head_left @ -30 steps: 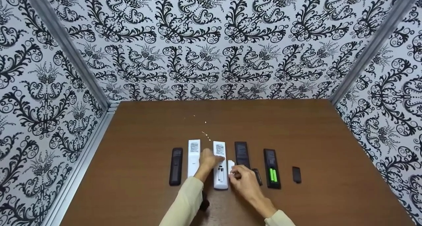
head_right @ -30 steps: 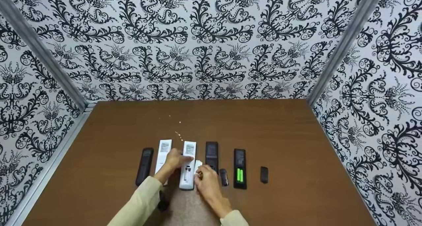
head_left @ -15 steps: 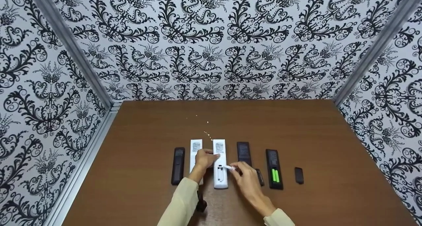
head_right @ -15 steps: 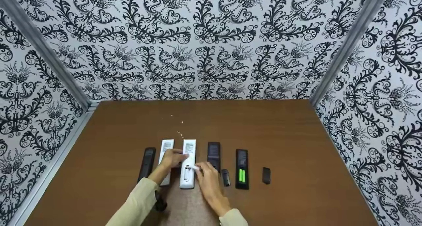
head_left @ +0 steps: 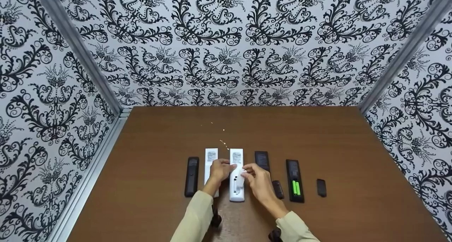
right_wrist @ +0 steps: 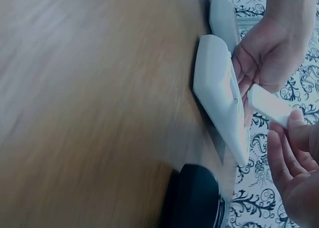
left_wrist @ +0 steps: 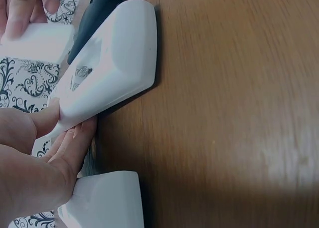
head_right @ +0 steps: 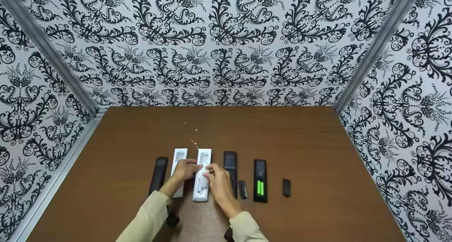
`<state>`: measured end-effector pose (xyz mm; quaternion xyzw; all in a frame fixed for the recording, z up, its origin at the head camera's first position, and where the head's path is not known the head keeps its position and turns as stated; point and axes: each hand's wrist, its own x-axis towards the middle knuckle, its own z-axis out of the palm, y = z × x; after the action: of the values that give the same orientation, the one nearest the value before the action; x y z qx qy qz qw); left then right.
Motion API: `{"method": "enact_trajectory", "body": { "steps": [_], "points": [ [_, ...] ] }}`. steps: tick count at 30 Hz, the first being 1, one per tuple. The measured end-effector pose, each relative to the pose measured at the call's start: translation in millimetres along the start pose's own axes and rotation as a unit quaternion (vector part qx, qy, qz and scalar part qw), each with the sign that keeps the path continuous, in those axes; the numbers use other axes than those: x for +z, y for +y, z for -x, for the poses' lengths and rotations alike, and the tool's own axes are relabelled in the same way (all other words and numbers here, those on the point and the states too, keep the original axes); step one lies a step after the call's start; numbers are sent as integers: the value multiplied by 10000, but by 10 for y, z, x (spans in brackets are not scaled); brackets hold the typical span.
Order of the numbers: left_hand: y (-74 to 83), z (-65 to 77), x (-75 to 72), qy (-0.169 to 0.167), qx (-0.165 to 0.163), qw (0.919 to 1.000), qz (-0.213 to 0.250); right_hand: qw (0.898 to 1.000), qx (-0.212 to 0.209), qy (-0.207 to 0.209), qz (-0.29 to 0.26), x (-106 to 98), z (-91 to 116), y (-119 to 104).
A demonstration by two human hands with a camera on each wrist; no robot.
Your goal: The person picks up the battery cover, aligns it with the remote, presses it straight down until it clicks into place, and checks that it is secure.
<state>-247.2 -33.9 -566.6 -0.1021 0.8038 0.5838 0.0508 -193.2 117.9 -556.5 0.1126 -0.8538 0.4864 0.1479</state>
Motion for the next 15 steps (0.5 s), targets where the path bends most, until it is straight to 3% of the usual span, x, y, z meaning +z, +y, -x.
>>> {"method": "enact_trajectory", "body": {
  "steps": [15],
  "points": [
    [1,-7,6,-6,18,10000,28,9985,431,-327,-11,159,-37,84]
  ]
}}
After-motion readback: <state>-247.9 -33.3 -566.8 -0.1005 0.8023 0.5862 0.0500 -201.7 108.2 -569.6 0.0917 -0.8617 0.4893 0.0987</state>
